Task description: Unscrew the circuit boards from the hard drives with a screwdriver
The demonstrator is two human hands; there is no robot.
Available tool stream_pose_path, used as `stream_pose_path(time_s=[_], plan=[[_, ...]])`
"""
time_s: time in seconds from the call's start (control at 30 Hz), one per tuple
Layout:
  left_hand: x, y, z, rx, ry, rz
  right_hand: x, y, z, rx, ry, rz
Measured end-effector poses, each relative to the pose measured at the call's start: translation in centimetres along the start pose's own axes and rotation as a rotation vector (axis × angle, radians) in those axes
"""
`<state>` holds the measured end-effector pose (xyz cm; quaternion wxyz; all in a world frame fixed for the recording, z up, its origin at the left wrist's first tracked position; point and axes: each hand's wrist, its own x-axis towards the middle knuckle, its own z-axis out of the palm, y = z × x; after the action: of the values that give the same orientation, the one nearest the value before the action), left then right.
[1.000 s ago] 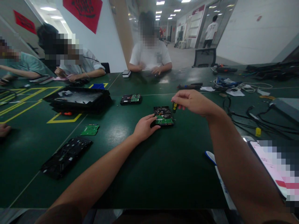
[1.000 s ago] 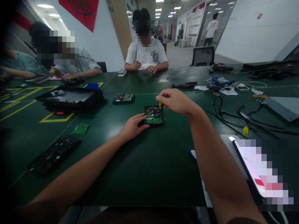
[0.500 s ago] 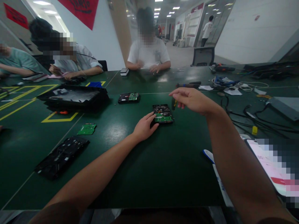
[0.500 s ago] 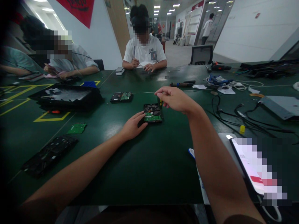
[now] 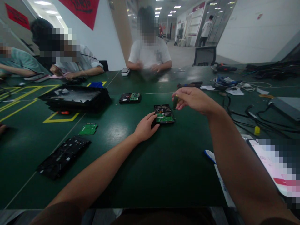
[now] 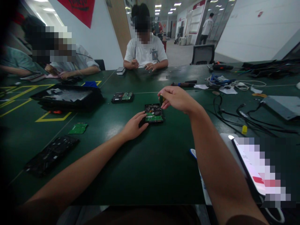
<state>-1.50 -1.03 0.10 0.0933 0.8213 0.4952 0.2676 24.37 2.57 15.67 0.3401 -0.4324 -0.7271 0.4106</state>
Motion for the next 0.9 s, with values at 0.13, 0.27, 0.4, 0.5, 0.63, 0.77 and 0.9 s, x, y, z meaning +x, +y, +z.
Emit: stream_pose_path(time_s=[0.13,0.27,0.4,0.5,0.63,0.77,0.9], plan=[[0.03,-0.03,-0.04,0.000,-0.004,0.006,0.09,0.11,-0.25,-0.078,0.023,-0.035],[0.01,-0.04,-0.07,-0.004,-0.008,0.007,0.18,0.26,-0.39,-0.171,0.098,-0.057],[0.00,-0.01,-0.09,-0.010,-0.005,0.014,0.18,0.36,-0.19,-0.168,0.153,-0.019],[0.00,0.01,-0.07,-0.013,-0.001,0.011,0.19,0.44,-0.06,-0.095,0.097,-0.059],[0.00,-0.05,-0.01,-0.010,-0.002,0.010,0.16,0.34,-0.14,-0.019,0.026,-0.037],[0.00,-0.14,-0.01,-0.006,-0.009,0.010,-0.02,-0.03,-0.43,-0.097,0.031,-0.052],[0.01,-0.11,-0.07,-0.008,-0.008,0.012,-0.08,-0.19,-0.45,-0.203,0.114,-0.056]])
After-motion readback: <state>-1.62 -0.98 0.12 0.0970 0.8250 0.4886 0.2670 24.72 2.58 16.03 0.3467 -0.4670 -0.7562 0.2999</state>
